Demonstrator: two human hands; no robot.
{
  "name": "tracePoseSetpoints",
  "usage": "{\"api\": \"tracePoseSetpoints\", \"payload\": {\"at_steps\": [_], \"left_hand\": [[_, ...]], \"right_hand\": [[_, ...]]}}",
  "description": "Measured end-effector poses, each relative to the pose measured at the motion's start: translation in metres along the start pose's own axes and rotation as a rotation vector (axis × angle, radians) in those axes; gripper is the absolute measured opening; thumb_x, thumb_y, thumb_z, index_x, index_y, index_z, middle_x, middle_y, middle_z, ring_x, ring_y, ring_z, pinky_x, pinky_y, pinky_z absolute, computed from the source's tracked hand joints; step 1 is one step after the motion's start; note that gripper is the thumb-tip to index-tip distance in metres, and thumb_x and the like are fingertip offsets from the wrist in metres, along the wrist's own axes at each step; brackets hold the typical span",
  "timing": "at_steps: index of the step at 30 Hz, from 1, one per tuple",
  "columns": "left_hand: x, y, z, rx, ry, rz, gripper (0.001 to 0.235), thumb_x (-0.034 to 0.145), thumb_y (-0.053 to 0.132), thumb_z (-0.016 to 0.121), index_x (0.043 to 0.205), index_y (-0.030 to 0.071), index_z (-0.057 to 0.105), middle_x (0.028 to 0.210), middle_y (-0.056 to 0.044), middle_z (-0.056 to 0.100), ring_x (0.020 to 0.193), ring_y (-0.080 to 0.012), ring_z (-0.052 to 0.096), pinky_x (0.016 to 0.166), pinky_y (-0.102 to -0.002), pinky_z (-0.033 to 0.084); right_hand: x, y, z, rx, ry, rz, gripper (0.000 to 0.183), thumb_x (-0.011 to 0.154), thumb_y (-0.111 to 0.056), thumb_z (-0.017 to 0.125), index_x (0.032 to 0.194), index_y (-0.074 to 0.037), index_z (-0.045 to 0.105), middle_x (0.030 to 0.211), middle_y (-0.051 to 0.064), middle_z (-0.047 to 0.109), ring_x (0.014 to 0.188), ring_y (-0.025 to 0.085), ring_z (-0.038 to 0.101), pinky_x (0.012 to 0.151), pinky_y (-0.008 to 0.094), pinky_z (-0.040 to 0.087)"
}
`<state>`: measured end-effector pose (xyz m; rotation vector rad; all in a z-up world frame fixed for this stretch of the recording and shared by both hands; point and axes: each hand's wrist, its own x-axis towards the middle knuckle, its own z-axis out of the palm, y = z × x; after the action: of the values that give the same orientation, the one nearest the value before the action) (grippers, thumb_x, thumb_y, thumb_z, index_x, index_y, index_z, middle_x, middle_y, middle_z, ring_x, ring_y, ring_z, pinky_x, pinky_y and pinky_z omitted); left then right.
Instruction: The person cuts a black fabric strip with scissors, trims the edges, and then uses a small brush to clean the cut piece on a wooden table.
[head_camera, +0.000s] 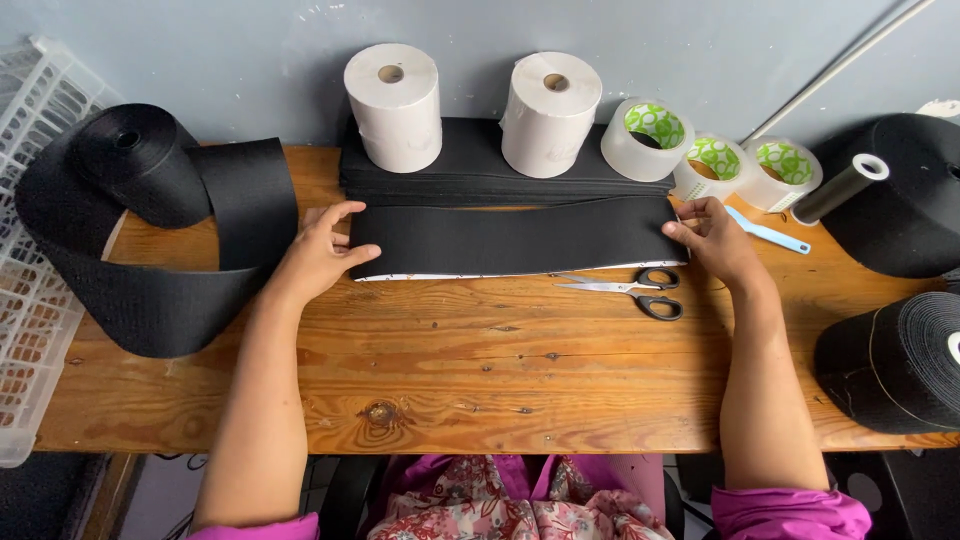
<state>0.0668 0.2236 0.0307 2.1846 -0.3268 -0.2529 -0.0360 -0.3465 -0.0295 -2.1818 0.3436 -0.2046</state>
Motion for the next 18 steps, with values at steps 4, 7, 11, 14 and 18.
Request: {"api": "tracePoseSetpoints", "payload": {"at_steps": [4,7,11,14,18], "left_hand": [[0.018,-0.029,0.013,-0.004,0.072,-0.047,0.083,0.078,0.022,0.089,0.151,0.011,0.049,0.141,-0.029,0.049,0.119,-0.0412,0.062,0.098,-0.043,0.055],[0.030,-0.054,0.021,0.004,0.121,-0.064,0.090,0.073,0.021,0.093,0.151,0.008,0.050,0.131,-0.024,0.056,0.110,-0.0333,0.067,0.088,-0.038,0.059],[0.046,-0.074,0.031,0.103,0.189,-0.061,0.090,0.069,0.022,0.094,0.149,0.008,0.055,0.113,-0.016,0.064,0.103,-0.0270,0.070,0.081,-0.039,0.060],[0.040,-0.066,0.029,0.063,0.220,-0.050,0.083,0.068,0.017,0.093,0.144,0.010,0.059,0.098,-0.008,0.068,0.089,-0.0198,0.069,0.075,-0.031,0.057],[0.032,-0.055,0.027,0.025,0.246,-0.048,0.078,0.068,0.016,0.093,0.139,0.013,0.061,0.102,-0.009,0.071,0.095,-0.0203,0.070,0.076,-0.032,0.058]], "right_hand": [[0.003,-0.005,0.011,-0.125,0.045,0.046,0.069,0.086,-0.023,0.089,0.142,-0.003,0.053,0.118,0.023,0.066,0.100,0.034,0.067,0.085,0.046,0.055],[0.000,-0.013,0.018,-0.229,0.061,0.034,0.079,0.083,-0.024,0.091,0.148,-0.006,0.050,0.110,0.019,0.064,0.097,0.032,0.066,0.083,0.045,0.055],[-0.011,-0.039,0.023,-0.403,0.065,0.010,0.085,0.086,-0.027,0.087,0.154,0.000,0.045,0.118,0.026,0.062,0.106,0.038,0.067,0.088,0.049,0.056],[-0.001,-0.018,0.025,-0.428,0.067,0.010,0.081,0.087,-0.032,0.086,0.151,0.004,0.049,0.117,0.026,0.062,0.107,0.038,0.067,0.087,0.047,0.057],[-0.004,-0.025,0.025,-0.399,0.081,-0.002,0.076,0.087,-0.031,0.087,0.146,0.006,0.056,0.115,0.023,0.062,0.104,0.035,0.067,0.084,0.045,0.056]]}}
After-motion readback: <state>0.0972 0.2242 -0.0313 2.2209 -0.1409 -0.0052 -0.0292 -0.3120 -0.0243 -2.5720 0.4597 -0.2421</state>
